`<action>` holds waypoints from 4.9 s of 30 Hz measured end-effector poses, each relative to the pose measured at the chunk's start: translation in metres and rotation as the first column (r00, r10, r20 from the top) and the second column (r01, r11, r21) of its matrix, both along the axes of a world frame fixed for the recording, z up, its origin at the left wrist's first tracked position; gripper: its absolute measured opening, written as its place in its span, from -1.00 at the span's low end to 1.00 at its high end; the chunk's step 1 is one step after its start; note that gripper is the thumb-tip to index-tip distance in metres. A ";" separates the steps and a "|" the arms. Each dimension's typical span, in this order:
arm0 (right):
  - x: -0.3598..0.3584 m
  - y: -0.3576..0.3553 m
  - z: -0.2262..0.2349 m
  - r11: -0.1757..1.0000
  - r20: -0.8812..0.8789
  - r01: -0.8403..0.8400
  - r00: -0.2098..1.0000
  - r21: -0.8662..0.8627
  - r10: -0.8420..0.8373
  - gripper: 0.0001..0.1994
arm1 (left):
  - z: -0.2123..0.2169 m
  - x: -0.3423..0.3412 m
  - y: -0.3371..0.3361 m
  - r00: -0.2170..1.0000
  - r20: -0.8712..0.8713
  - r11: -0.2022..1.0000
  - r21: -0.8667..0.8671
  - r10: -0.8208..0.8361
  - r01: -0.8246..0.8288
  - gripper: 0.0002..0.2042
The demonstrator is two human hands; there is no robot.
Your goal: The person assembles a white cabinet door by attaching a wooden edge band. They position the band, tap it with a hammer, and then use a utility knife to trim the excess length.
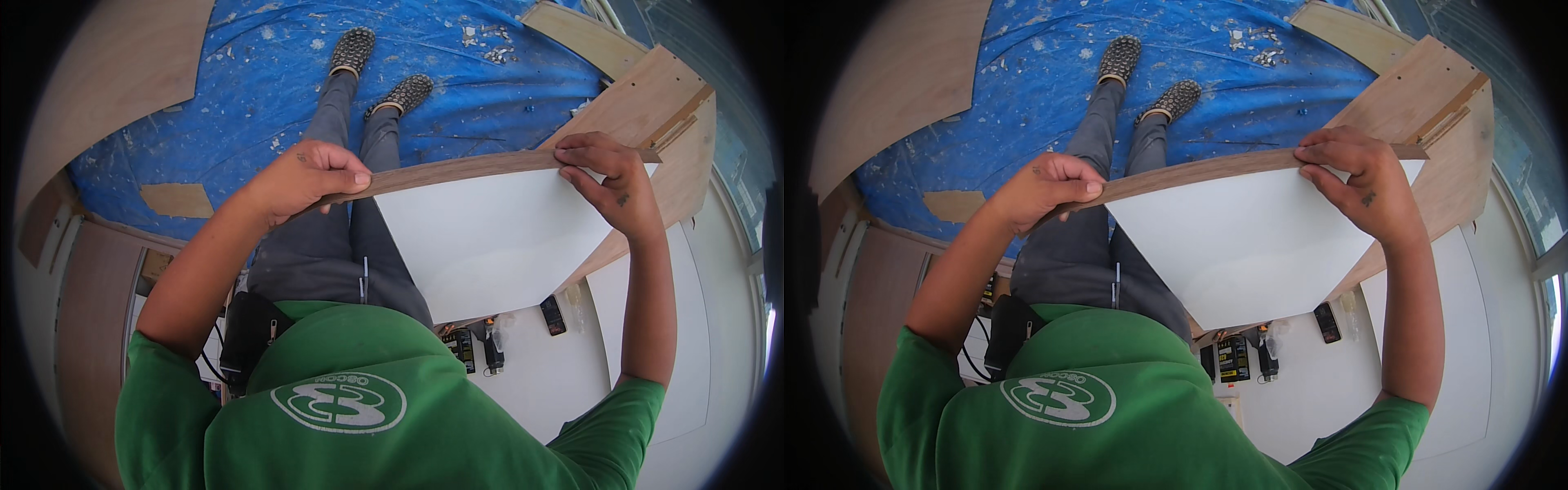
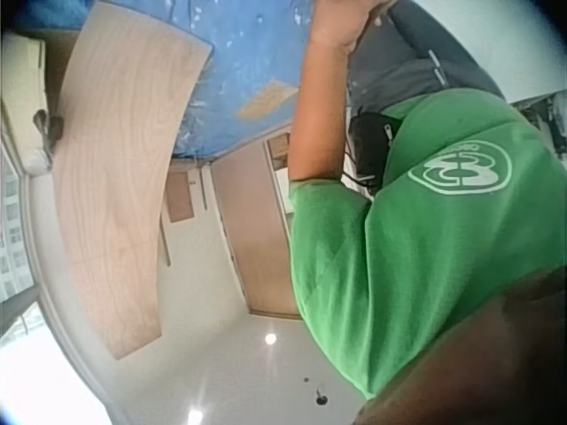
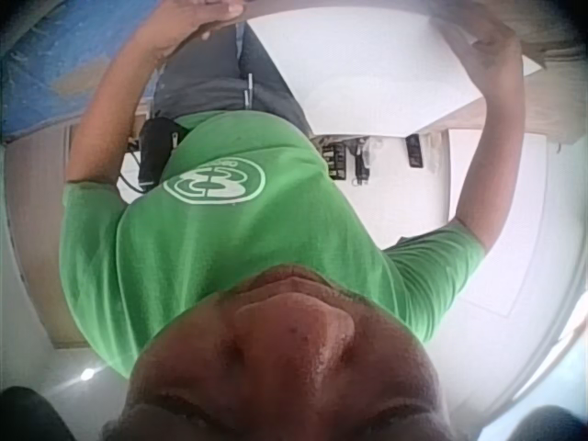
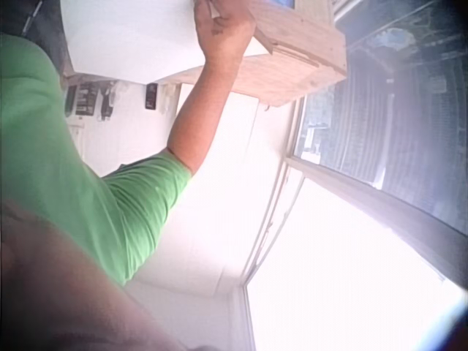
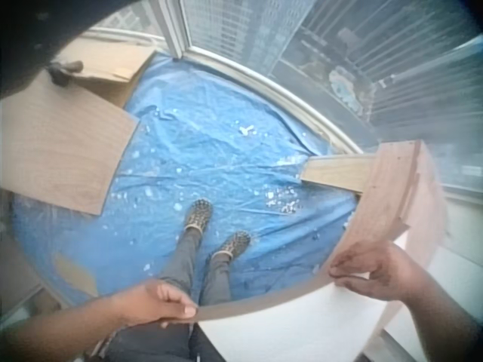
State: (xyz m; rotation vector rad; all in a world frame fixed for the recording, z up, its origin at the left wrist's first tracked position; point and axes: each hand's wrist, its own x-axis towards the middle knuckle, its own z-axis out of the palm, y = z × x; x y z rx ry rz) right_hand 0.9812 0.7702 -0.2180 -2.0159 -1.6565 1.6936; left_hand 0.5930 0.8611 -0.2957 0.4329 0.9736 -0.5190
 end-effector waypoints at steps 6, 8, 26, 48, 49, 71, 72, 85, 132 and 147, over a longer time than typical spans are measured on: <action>0.001 -0.002 0.001 0.992 0.028 -0.060 0.998 0.112 0.058 -0.80 | 0.001 0.001 0.000 1.000 -0.012 0.999 0.039 -0.025 0.025 -0.82; -0.001 -0.006 0.004 0.989 0.039 -0.067 0.997 0.131 0.062 -0.81 | 0.001 0.002 0.000 1.000 0.001 0.999 0.035 -0.025 0.025 -0.82; 0.085 -0.018 0.021 0.966 0.324 -0.257 0.917 0.032 0.233 -0.70 | 0.004 0.004 0.004 0.999 -0.023 0.998 0.048 -0.035 0.036 -0.81; 0.080 -0.046 0.027 0.912 0.562 -0.392 0.784 0.121 0.263 -0.64 | 0.006 0.006 0.006 0.997 -0.057 0.998 0.014 -0.057 0.058 -0.82; 0.077 -0.044 0.027 0.903 0.570 -0.414 0.772 0.119 0.279 -0.65 | 0.006 0.007 0.007 0.998 -0.041 0.999 0.018 -0.047 0.048 -0.82; -0.078 -0.026 0.003 0.930 0.267 -0.303 0.932 0.207 0.244 -0.62 | 0.008 0.009 0.010 0.990 -0.028 0.991 0.014 -0.135 0.136 -0.83; -0.078 -0.027 0.004 0.923 0.268 -0.296 0.936 0.245 0.229 -0.61 | 0.008 0.009 0.010 0.989 -0.019 0.989 0.021 -0.144 0.144 -0.83; 0.015 -0.169 -0.032 0.730 0.588 0.224 0.463 0.646 -0.663 -0.41 | 0.031 0.094 -0.006 0.688 0.365 0.571 0.816 -0.628 0.088 -0.44; 0.005 -0.198 -0.044 0.747 0.643 0.369 0.382 0.552 -0.664 -0.41 | 0.020 0.350 -0.068 0.515 0.289 0.303 0.951 -0.807 -0.057 -0.21; 0.007 -0.199 -0.043 0.743 0.642 0.369 0.374 0.559 -0.669 -0.42 | 0.020 0.374 -0.066 0.579 0.382 0.507 0.860 -0.720 0.063 -0.20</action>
